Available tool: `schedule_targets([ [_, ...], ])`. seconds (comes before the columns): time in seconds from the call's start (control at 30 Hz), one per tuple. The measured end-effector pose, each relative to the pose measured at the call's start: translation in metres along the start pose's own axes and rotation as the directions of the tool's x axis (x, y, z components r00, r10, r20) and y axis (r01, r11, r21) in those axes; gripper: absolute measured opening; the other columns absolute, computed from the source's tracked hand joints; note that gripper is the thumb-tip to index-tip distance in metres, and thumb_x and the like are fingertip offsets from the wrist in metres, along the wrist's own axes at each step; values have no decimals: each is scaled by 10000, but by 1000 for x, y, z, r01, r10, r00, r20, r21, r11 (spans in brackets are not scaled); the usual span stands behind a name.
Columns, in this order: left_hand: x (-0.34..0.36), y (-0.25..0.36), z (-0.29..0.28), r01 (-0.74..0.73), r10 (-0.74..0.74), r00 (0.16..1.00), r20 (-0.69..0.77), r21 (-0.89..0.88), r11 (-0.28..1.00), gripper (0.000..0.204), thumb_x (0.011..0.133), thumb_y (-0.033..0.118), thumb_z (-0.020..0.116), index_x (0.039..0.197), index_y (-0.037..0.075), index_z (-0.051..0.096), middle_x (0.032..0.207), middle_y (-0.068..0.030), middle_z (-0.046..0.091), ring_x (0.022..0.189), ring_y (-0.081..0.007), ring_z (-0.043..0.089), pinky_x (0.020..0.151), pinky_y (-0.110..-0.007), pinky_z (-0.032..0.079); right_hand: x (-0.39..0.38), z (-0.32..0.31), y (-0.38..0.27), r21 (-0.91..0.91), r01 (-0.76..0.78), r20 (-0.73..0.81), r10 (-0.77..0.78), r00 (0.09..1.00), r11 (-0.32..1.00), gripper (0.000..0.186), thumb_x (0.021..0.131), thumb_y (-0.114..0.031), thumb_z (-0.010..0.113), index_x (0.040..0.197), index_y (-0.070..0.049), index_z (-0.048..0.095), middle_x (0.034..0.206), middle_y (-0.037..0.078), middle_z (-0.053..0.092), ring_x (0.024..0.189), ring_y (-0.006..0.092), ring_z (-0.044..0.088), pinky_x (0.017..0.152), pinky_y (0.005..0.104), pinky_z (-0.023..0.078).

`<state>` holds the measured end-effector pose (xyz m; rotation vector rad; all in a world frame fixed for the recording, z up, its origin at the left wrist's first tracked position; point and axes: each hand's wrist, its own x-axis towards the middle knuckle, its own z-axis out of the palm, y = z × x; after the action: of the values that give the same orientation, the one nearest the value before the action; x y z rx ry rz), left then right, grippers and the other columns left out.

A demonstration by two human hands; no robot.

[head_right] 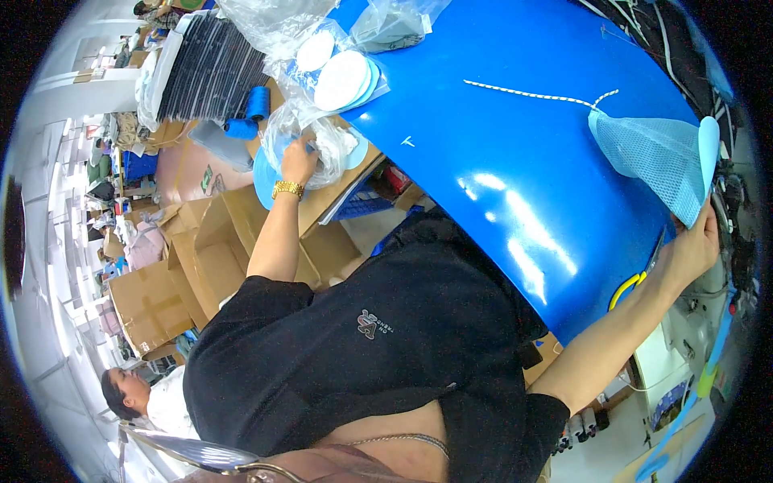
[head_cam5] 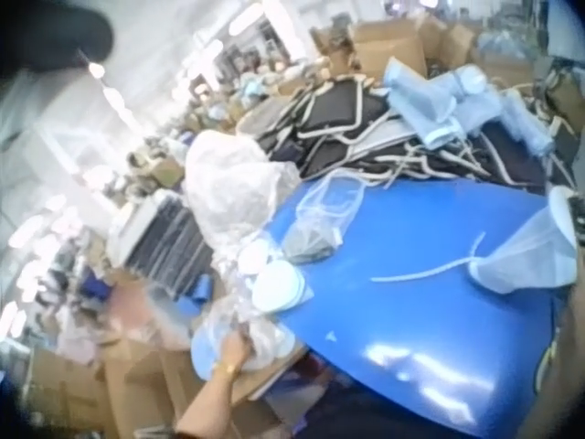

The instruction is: Using an industrial sewing machine to assemble mesh pouches by attaching white fabric circles to them.

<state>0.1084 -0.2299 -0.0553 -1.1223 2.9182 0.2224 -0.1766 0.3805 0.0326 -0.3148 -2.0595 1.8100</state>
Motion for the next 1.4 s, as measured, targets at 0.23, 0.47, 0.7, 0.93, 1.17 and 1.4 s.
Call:
schedule_targets([
  [0.23, 3, 4, 8, 85, -85, 996, -36, 8, 996, 250, 796, 101, 596, 1027, 98, 691, 901, -211, 689, 873, -381, 662, 790, -464, 528, 3, -1, -1, -1, 22, 6, -22, 1000, 1000, 267, 950, -239, 635, 1046, 9, 669, 896, 60, 696, 725, 108, 637, 596, 231, 482],
  [0.47, 5, -19, 13, 27, -46, 989, -142, -139, 990, 250, 799, 114, 597, 1027, 136, 697, 878, -188, 694, 855, -362, 669, 760, -464, 527, 6, -4, 2, -9, 9, 19, -9, 1000, 1000, 285, 947, -249, 636, 1057, 12, 665, 905, 63, 697, 738, 112, 645, 600, 235, 493],
  [0.7, 1, 0, 16, 56, -58, 996, -69, -29, 998, 236, 796, 124, 616, 1018, 137, 693, 898, -185, 697, 848, -370, 672, 753, -477, 527, 6, -6, 5, 17, 34, 26, -35, 999, 999, 282, 950, -245, 632, 1061, 12, 665, 919, 66, 701, 752, 112, 649, 607, 233, 493],
  [0.93, 6, -20, 21, 62, -99, 981, -165, -218, 974, 187, 808, 110, 617, 975, 97, 699, 872, -186, 700, 791, -363, 679, 701, -456, 539, 8, -5, 7, 31, 4, 34, -5, 999, 1000, 286, 941, -240, 646, 1072, 13, 669, 919, 59, 701, 739, 108, 641, 617, 227, 488],
  [1.17, 0, 0, -14, 182, -220, 975, -21, -493, 851, 176, 818, 97, 679, 965, 2, 697, 827, -90, 726, 534, -156, 677, 514, -287, 543, 11, -9, 10, 34, 2, 25, -3, 1000, 999, 280, 939, -239, 649, 1071, 7, 675, 909, 56, 698, 743, 109, 634, 616, 234, 484],
  [1.4, 2, 4, -39, 222, -226, 972, 68, -588, 778, 213, 873, 68, 616, 1053, -27, 679, 871, -124, 725, 578, -177, 699, 420, -271, 521, 13, -10, 12, 12, -6, 30, 6, 1000, 1000, 281, 925, -205, 668, 1094, 19, 656, 943, 69, 698, 765, 129, 654, 628, 247, 499],
])
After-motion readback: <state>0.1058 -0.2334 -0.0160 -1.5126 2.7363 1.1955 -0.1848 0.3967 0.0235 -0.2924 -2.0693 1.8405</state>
